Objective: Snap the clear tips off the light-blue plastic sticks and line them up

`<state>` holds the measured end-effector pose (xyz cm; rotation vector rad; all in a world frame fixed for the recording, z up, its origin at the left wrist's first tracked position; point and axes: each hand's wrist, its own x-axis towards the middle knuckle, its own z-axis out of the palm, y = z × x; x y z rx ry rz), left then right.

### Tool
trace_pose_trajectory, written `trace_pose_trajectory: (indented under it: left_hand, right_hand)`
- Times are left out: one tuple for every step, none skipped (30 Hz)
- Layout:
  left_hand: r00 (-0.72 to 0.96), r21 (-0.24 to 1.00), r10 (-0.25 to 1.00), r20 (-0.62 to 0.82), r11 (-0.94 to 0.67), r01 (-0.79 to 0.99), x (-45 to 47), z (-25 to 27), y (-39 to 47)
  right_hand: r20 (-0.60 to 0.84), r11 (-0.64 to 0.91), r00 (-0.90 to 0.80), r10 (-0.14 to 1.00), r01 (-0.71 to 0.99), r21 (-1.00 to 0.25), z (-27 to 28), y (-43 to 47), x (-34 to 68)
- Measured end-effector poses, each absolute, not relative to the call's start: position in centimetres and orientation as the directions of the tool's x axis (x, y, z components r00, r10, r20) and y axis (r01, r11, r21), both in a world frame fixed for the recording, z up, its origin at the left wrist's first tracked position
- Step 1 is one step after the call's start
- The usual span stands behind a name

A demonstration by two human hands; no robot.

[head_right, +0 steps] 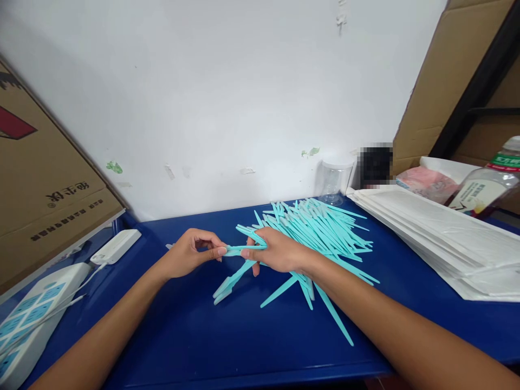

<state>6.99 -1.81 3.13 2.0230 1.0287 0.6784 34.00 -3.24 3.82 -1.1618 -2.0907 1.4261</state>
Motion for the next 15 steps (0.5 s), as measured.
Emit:
trace_pose_trajectory:
  left_hand:
    - [0.540,0.810,0.834,0.116,-0.394,0.435,7.12,3.15,-1.93]
    - [0.539,0.807,0.833,0.120,-0.399,0.436,7.25,3.17,-2.04]
    - [0.534,0.802,0.836,0.129,-0.405,0.439,7.34,3.21,-2.13]
    - [0.525,0.797,0.839,0.139,-0.409,0.443,7.42,3.24,-2.21]
    - [0.518,0.794,0.843,0.145,-0.412,0.447,7.47,3.28,-2.28]
    - [0.513,0.795,0.846,0.147,-0.410,0.448,7.51,3.32,-2.33]
    - [0.512,0.798,0.847,0.144,-0.405,0.447,7.55,3.35,-2.36]
    - [0.512,0.803,0.848,0.137,-0.398,0.444,7.59,3.37,-2.39]
    - [0.514,0.809,0.848,0.130,-0.390,0.439,7.64,3.38,-2.40]
    - [0.515,0.815,0.848,0.123,-0.383,0.435,7.70,3.38,-2.41]
    - [0.516,0.820,0.848,0.118,-0.376,0.431,7.76,3.36,-2.42]
    - [0.518,0.825,0.848,0.112,-0.370,0.426,7.82,3.33,-2.43]
    - [0.520,0.831,0.847,0.108,-0.365,0.421,7.89,3.29,-2.44]
    - [0.522,0.836,0.847,0.105,-0.359,0.415,7.95,3.25,-2.45]
    - [0.522,0.840,0.847,0.101,-0.354,0.410,7.99,3.21,-2.47]
  right_hand:
    - [-0.153,0.161,-0.603,0.783,0.433,-0.887,3.86,-3.26,33.99]
    - [-0.148,0.170,-0.606,0.782,0.436,-0.884,3.90,-3.26,33.98]
    - [-0.136,0.184,-0.606,0.784,0.436,-0.881,3.92,-3.26,33.97]
    - [-0.121,0.199,-0.606,0.786,0.434,-0.879,3.95,-3.24,33.98]
    - [-0.107,0.213,-0.607,0.788,0.432,-0.877,3.97,-3.22,33.98]
    - [-0.100,0.223,-0.608,0.787,0.432,-0.874,3.98,-3.21,33.99]
    - [-0.101,0.228,-0.611,0.785,0.436,-0.871,4.01,-3.21,34.00]
    - [-0.106,0.230,-0.614,0.783,0.443,-0.867,4.03,-3.23,33.99]
    - [-0.113,0.229,-0.615,0.780,0.449,-0.864,4.05,-3.27,33.97]
    - [-0.119,0.226,-0.615,0.779,0.453,-0.862,4.07,-3.32,33.93]
    - [-0.125,0.222,-0.614,0.779,0.458,-0.861,4.09,-3.39,33.88]
    - [-0.132,0.215,-0.612,0.780,0.460,-0.862,4.11,-3.46,33.82]
    - [-0.139,0.204,-0.608,0.782,0.459,-0.865,4.12,-3.52,33.75]
    - [-0.146,0.192,-0.605,0.783,0.457,-0.868,4.12,-3.58,33.69]
    - [-0.153,0.181,-0.604,0.782,0.455,-0.872,4.13,-3.61,33.64]
